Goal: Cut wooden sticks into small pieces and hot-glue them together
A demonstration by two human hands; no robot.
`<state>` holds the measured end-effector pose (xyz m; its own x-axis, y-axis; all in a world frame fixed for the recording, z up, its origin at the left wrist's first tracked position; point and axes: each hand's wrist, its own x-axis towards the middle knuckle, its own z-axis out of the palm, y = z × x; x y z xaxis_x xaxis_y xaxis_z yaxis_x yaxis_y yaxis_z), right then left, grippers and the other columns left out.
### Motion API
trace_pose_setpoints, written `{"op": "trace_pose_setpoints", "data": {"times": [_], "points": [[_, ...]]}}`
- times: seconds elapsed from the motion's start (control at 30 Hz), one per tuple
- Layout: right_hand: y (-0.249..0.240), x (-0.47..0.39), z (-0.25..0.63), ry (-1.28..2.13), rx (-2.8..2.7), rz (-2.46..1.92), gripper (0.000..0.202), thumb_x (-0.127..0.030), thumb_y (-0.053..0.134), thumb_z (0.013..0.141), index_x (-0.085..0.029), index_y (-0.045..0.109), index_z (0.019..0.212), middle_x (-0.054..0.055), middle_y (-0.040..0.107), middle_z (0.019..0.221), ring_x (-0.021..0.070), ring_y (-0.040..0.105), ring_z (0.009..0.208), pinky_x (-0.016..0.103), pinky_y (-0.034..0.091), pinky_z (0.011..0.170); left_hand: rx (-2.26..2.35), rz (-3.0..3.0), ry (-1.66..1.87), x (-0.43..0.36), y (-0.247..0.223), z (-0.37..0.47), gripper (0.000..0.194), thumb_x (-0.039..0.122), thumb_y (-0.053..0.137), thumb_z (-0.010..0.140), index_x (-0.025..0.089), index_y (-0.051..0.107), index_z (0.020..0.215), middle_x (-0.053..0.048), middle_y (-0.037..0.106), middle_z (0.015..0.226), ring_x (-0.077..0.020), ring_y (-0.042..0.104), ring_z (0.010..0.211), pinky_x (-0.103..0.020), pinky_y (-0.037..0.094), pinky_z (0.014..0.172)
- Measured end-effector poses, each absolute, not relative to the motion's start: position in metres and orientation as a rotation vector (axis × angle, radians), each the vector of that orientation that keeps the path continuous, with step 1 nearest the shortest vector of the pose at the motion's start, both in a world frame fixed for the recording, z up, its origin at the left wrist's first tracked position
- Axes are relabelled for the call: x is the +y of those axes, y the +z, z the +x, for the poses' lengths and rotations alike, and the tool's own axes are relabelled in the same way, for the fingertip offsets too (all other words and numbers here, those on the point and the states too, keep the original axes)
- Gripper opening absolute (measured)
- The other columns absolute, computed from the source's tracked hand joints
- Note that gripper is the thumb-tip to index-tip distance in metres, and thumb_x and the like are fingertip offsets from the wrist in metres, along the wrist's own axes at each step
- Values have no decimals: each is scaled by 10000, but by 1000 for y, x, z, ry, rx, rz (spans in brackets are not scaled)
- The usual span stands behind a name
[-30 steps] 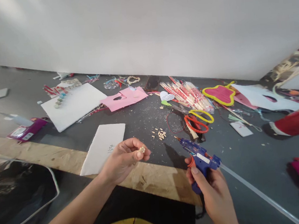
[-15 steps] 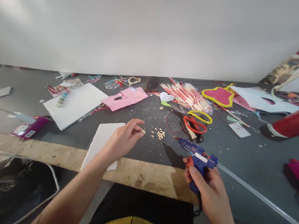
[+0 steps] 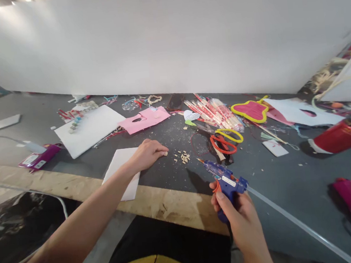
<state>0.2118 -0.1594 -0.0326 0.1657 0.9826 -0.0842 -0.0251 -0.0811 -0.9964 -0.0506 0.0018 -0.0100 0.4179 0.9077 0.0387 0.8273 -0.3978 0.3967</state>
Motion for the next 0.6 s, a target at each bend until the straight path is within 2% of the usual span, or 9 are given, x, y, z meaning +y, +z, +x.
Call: {"op": "trace_pose_setpoints", "data": {"times": [0.27, 0.5, 0.6], "points": [[-34, -159, 211, 1135, -1053, -1337, 230, -399, 621, 824, -200, 634, 938, 24, 618, 757, 117, 521, 608, 252, 408, 561, 1568, 2330, 324, -5, -1, -55, 325, 160, 498, 809, 298, 683, 1038, 16, 717, 1031, -218, 607, 1006, -327, 462, 826], [-34, -159, 212, 1139, -1033, -1346, 236, -392, 639, 809, -196, 635, 941, 29, 625, 764, 118, 528, 605, 252, 417, 558, 1591, 2366, 452, -17, 10, -39, 272, 189, 483, 840, 270, 678, 1011, -1, 702, 1045, -226, 553, 1043, -381, 401, 930], [-30, -159, 210, 1138, -1023, -1345, 251, -398, 651, 794, -189, 642, 932, 29, 622, 736, 121, 527, 598, 250, 414, 543, 1513, 2431, 447, -26, 13, -24, 227, 200, 507, 834, 257, 681, 969, -11, 704, 1003, -240, 548, 1008, -405, 393, 905]]}}
